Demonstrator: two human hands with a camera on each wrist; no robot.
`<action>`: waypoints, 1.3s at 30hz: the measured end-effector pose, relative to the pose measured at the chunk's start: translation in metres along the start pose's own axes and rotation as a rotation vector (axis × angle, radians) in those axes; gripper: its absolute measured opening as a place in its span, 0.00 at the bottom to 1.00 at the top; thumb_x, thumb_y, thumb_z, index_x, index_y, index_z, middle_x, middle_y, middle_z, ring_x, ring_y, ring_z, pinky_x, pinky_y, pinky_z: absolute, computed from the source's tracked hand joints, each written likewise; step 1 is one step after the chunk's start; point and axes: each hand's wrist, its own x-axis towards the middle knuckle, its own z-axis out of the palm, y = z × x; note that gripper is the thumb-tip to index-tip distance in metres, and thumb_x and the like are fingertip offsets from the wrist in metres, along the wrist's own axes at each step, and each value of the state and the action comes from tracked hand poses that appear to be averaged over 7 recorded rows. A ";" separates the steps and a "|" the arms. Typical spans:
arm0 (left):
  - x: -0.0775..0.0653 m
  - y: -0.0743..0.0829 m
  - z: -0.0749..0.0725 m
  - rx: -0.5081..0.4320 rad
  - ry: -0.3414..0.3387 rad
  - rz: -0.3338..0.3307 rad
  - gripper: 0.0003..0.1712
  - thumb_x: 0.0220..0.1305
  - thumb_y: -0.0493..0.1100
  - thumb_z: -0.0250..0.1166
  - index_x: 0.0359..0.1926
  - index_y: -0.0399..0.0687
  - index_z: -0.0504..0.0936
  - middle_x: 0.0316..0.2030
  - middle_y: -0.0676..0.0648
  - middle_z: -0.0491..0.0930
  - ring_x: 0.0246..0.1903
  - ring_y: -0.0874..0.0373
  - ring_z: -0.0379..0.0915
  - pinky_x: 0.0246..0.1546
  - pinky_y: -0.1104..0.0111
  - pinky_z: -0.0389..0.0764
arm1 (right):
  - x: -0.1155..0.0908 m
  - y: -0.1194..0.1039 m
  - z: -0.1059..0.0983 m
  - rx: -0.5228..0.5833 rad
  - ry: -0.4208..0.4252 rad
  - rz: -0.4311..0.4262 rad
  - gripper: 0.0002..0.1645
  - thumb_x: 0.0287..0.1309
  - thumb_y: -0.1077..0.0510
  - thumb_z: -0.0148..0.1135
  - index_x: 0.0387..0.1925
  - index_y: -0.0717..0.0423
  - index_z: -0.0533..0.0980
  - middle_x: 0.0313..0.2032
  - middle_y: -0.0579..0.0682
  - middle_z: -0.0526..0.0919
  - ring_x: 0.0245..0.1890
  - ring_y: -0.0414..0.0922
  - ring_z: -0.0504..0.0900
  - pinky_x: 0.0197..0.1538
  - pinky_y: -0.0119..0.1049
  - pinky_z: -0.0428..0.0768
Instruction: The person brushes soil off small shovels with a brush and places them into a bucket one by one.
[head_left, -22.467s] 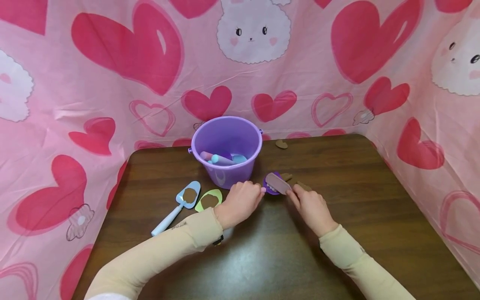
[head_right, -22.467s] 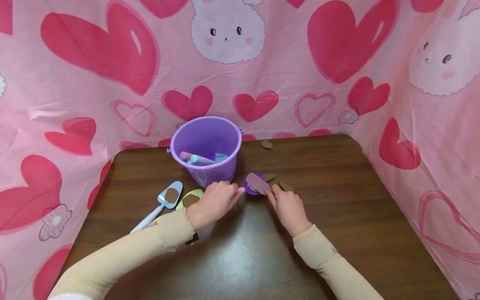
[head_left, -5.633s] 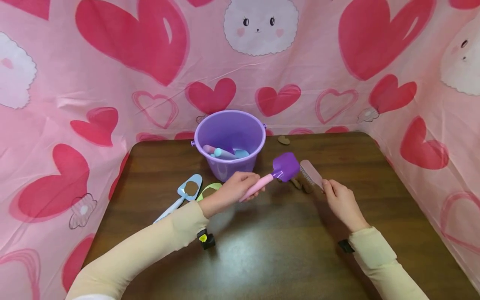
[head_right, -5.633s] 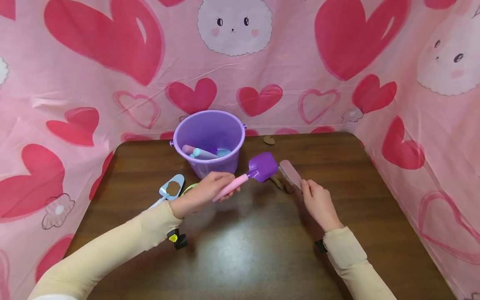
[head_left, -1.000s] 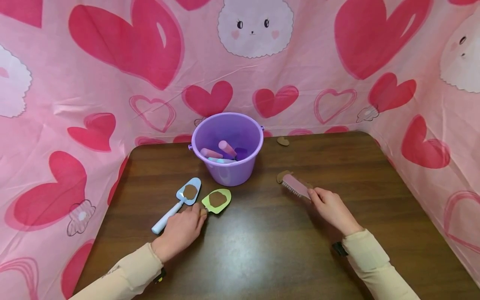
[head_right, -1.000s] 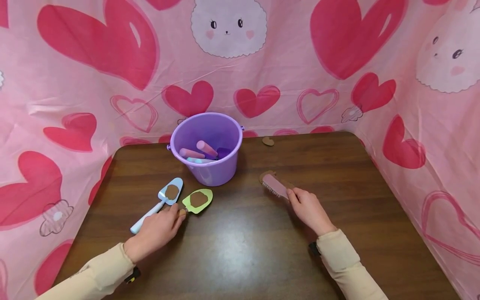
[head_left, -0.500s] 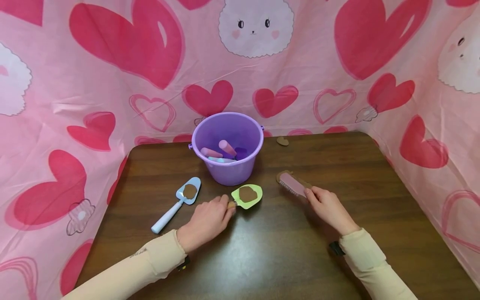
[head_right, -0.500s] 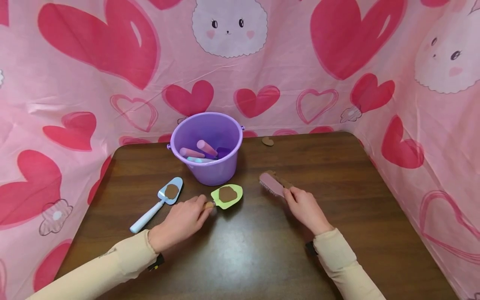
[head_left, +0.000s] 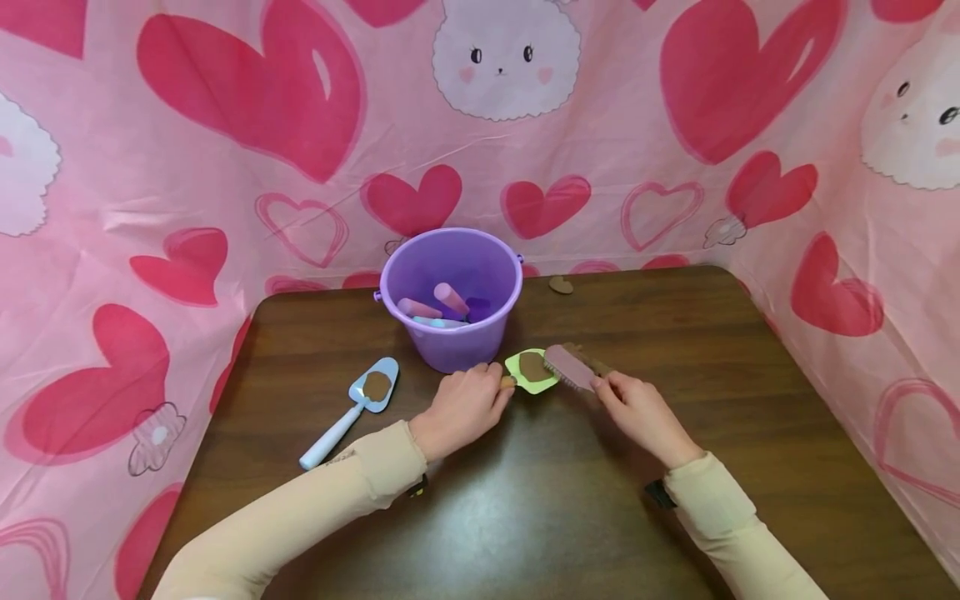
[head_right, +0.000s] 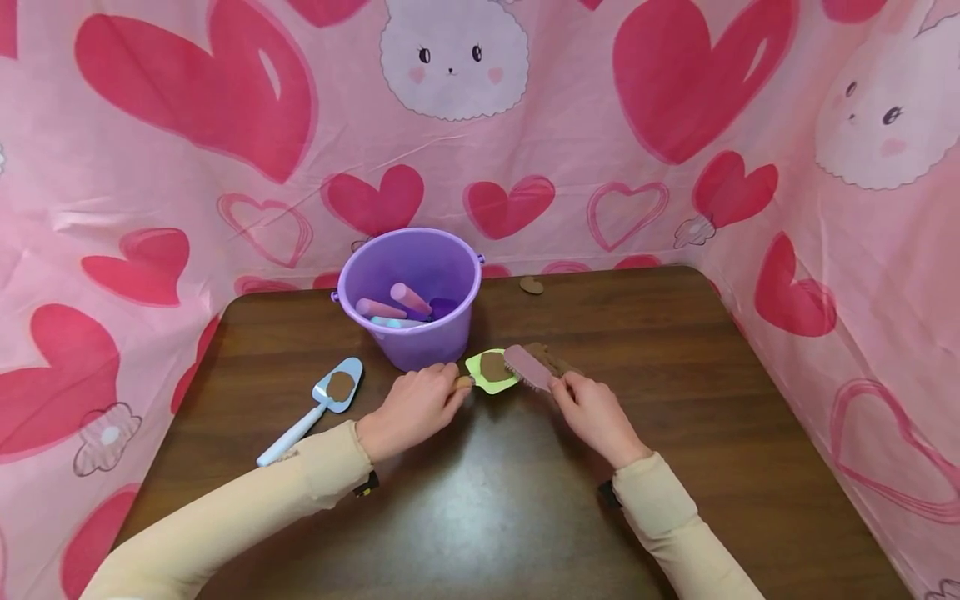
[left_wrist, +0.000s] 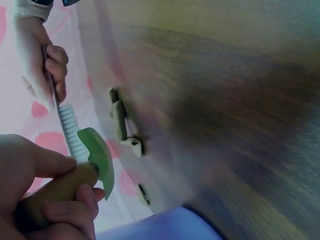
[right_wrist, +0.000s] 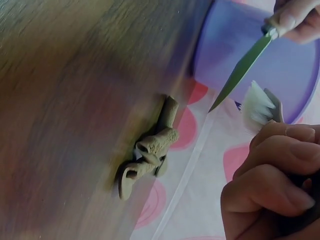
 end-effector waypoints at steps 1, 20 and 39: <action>0.002 0.001 0.000 -0.004 0.002 0.004 0.16 0.72 0.47 0.67 0.30 0.43 0.75 0.23 0.46 0.74 0.25 0.45 0.81 0.22 0.52 0.80 | 0.000 -0.001 0.001 -0.002 -0.002 -0.001 0.18 0.76 0.54 0.57 0.26 0.53 0.73 0.19 0.43 0.65 0.19 0.41 0.64 0.25 0.34 0.64; 0.014 0.015 0.008 0.064 -0.007 0.053 0.14 0.71 0.46 0.68 0.29 0.45 0.81 0.25 0.44 0.78 0.25 0.46 0.82 0.22 0.56 0.81 | 0.005 -0.017 0.020 -0.007 0.024 -0.036 0.14 0.72 0.54 0.65 0.29 0.56 0.80 0.17 0.41 0.72 0.18 0.39 0.68 0.25 0.34 0.68; 0.013 0.016 0.005 0.017 -0.012 0.086 0.10 0.73 0.45 0.67 0.34 0.45 0.84 0.27 0.44 0.77 0.25 0.47 0.81 0.24 0.57 0.82 | 0.005 -0.011 0.026 -0.045 0.163 0.010 0.15 0.72 0.55 0.64 0.27 0.56 0.78 0.19 0.45 0.69 0.19 0.43 0.66 0.25 0.36 0.65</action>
